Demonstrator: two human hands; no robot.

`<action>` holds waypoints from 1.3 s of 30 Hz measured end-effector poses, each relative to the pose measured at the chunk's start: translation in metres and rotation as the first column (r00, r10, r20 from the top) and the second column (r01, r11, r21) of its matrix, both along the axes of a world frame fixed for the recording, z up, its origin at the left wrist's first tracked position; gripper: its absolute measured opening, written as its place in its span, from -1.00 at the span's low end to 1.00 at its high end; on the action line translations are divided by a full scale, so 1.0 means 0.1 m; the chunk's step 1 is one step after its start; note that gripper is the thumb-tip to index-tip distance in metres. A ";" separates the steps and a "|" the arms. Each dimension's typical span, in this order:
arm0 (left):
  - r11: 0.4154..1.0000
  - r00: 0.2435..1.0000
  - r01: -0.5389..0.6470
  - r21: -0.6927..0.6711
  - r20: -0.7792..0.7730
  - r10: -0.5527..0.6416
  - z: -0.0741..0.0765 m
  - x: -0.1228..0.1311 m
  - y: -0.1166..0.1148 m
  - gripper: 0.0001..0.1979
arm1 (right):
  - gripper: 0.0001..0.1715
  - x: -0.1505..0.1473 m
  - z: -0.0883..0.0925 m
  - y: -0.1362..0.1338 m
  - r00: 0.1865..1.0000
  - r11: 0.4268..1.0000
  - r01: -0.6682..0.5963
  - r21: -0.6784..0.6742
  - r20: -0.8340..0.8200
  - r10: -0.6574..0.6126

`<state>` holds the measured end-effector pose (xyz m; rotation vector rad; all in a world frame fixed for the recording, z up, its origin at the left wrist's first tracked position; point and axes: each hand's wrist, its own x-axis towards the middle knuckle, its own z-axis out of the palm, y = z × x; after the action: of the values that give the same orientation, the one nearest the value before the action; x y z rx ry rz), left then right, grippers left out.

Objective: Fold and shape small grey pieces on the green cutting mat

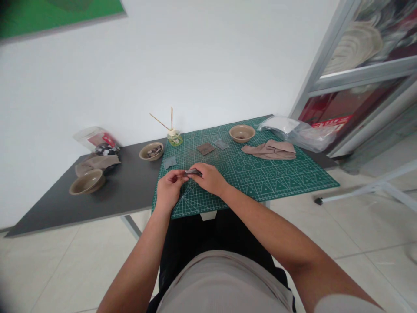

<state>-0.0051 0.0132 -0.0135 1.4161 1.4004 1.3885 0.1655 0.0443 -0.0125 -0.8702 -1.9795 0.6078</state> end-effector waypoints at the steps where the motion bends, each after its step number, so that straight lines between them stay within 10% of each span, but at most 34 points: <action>1: 1.000 1.000 -0.003 0.002 -0.002 0.003 0.00 0.00 0.00 -0.84 | -0.89 0.00 0.00 0.00 1.000 1.000 0.010 -0.002 0.001 -0.010; 39: 0.999 0.996 -0.024 0.029 -0.083 0.026 0.02 0.02 -0.02 -0.85 | -0.89 -0.01 0.01 -0.01 0.999 0.996 -0.044 0.081 0.023 0.043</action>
<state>-0.0026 0.0115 -0.0116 1.4951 1.4616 1.3841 0.1649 0.0429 -0.0119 -0.7883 -2.0322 0.5407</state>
